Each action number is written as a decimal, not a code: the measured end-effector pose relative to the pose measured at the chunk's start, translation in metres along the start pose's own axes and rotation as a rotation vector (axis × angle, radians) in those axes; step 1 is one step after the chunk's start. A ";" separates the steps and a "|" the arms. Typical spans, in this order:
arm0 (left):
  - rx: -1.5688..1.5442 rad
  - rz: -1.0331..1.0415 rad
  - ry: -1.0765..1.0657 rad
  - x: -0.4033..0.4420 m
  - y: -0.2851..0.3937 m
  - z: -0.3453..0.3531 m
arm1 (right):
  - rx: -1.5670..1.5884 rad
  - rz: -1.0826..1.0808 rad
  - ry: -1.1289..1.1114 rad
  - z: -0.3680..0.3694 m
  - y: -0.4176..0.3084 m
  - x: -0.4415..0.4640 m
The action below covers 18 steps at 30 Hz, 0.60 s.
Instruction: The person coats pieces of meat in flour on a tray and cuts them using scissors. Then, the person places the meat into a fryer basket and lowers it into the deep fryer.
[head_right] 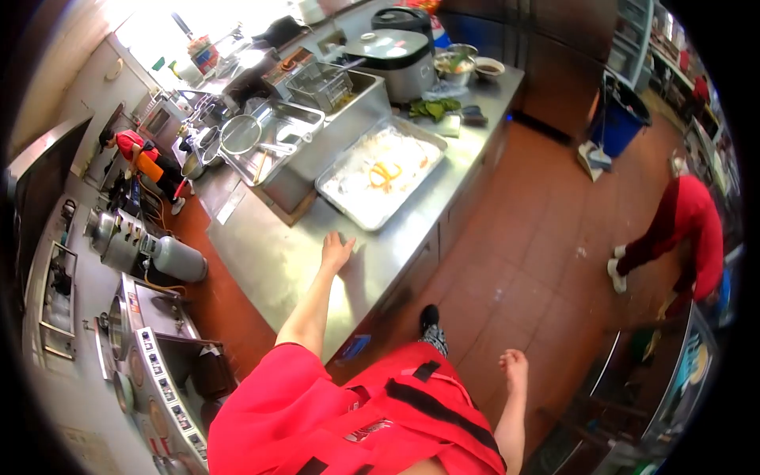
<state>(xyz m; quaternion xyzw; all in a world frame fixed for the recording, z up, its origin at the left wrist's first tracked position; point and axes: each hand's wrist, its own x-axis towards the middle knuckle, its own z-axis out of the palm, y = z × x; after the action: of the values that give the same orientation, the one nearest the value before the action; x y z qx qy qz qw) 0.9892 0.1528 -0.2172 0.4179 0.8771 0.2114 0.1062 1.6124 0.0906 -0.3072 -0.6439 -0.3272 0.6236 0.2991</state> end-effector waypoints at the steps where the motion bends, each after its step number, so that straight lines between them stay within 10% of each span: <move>1: 0.085 -0.037 -0.125 0.003 0.029 -0.019 | -0.005 0.006 -0.060 0.016 -0.019 0.000; 4: 0.148 0.030 0.004 0.000 0.048 0.001 | 0.084 0.226 -0.139 0.034 -0.040 0.018; 9: -0.196 0.217 -0.717 -0.069 0.048 -0.037 | -0.130 0.113 -0.242 0.082 -0.153 0.052; 18: -0.342 -0.748 -0.495 -0.170 0.089 -0.080 | -0.245 -0.195 -0.670 0.270 -0.419 0.251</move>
<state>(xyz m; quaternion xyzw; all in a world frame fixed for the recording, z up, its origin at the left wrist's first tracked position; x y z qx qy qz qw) 1.1284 0.0476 -0.1032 0.0881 0.8683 0.1943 0.4479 1.3250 0.5378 -0.1390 -0.4009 -0.5390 0.7246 0.1541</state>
